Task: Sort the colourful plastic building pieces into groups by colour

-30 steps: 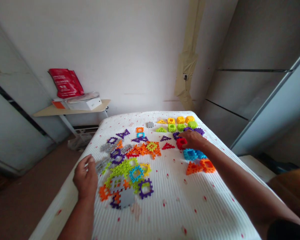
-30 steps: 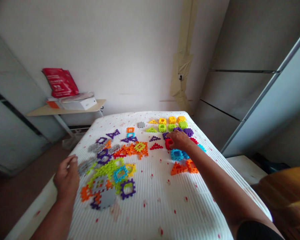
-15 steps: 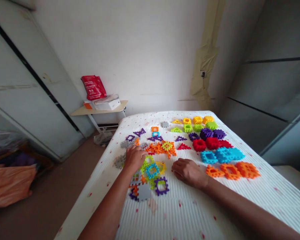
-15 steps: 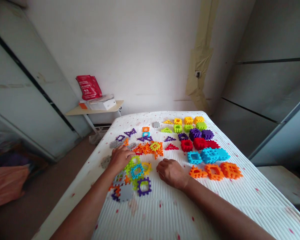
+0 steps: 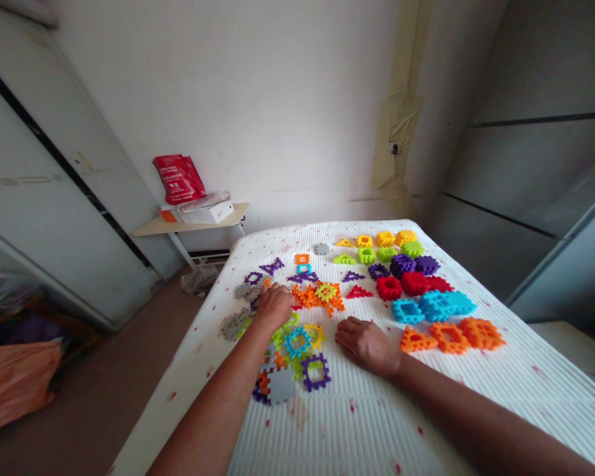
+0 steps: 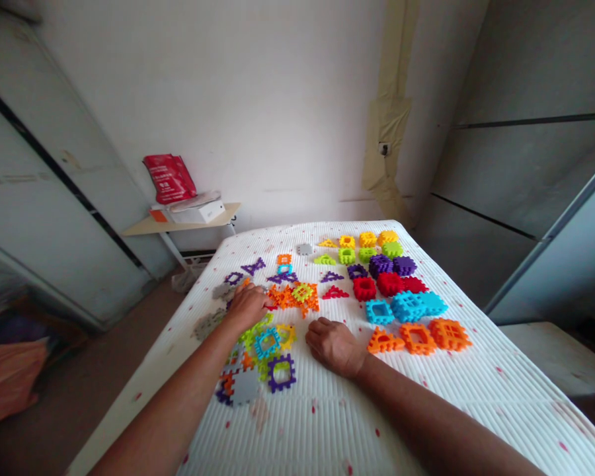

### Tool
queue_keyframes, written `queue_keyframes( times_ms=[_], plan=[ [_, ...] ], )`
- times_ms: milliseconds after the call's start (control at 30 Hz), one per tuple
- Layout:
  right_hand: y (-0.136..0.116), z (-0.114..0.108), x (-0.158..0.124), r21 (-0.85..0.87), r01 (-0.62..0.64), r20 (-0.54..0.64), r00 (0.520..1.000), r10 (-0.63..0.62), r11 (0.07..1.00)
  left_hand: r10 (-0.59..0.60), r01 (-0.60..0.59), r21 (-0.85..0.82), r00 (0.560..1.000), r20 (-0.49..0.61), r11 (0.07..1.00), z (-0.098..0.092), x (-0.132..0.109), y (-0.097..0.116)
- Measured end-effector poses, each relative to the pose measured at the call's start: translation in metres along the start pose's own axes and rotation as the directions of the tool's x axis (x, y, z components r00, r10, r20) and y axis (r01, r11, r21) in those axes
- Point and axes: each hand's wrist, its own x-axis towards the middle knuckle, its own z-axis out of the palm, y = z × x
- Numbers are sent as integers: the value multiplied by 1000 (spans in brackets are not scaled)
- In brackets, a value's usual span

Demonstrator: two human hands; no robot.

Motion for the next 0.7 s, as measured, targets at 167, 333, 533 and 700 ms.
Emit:
queue_keyframes(
  times_ms=[167,333,533,700],
  plan=[
    [-1,2,0,-12,5,-28,1000,-5,1000,-5,-5,-200,999,-49,980,-2,0,-6],
    [-1,4,0,1,-5,-54,999,5,1000,-98,38,-518,991,-87,854,-8,-8,-18],
    [-1,5,0,-21,1,-60,998,-3,1000,-303,148,-865,953,-5,480,2,-29,-16],
    [-1,7,0,-32,-6,-64,998,4,999,-431,141,-973,901,49,184,14,-40,-2]
  ],
)
